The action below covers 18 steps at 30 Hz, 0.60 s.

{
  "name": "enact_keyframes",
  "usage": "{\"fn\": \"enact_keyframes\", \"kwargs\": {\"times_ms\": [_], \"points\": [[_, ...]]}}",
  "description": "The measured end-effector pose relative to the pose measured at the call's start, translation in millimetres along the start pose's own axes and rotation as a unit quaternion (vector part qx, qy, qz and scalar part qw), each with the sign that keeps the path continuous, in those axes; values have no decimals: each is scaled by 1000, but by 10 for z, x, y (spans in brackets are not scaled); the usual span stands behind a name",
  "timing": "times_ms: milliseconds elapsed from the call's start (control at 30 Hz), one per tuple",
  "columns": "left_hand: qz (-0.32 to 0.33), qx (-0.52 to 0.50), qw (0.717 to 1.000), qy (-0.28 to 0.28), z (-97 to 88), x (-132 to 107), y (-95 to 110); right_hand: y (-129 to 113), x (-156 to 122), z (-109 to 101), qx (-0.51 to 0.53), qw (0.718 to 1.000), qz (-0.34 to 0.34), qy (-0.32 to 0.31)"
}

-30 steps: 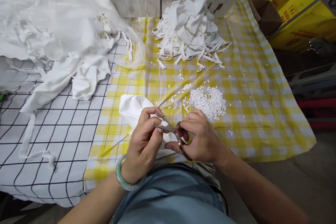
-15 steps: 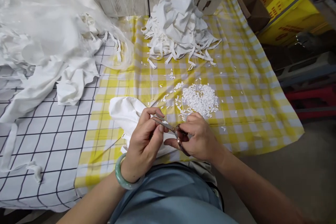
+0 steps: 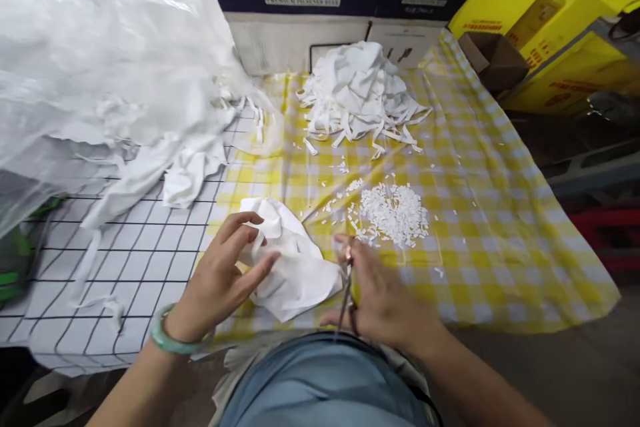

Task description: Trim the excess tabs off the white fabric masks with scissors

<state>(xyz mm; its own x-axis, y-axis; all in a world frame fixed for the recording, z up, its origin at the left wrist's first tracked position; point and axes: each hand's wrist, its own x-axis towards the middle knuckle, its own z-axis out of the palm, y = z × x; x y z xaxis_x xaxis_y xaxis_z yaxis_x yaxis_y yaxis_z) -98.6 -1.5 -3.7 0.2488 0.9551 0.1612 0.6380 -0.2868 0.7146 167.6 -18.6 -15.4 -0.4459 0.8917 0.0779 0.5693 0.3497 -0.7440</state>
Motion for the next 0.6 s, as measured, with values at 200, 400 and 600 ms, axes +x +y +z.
{"fn": "enact_keyframes", "kwargs": {"times_ms": [200, 400, 600], "points": [[8, 4, 997, -79, -135, -301, -258, -374, 495, 615, 72, 997, 12, -29], [48, -88, 992, 80, -581, 1004, 479, -532, 1630, -237, 223, 963, -33, 151], [20, -37, 976, 216, -216, 2378, 697, -252, 2612, -1639, -33, 915, 37, 401]]}}
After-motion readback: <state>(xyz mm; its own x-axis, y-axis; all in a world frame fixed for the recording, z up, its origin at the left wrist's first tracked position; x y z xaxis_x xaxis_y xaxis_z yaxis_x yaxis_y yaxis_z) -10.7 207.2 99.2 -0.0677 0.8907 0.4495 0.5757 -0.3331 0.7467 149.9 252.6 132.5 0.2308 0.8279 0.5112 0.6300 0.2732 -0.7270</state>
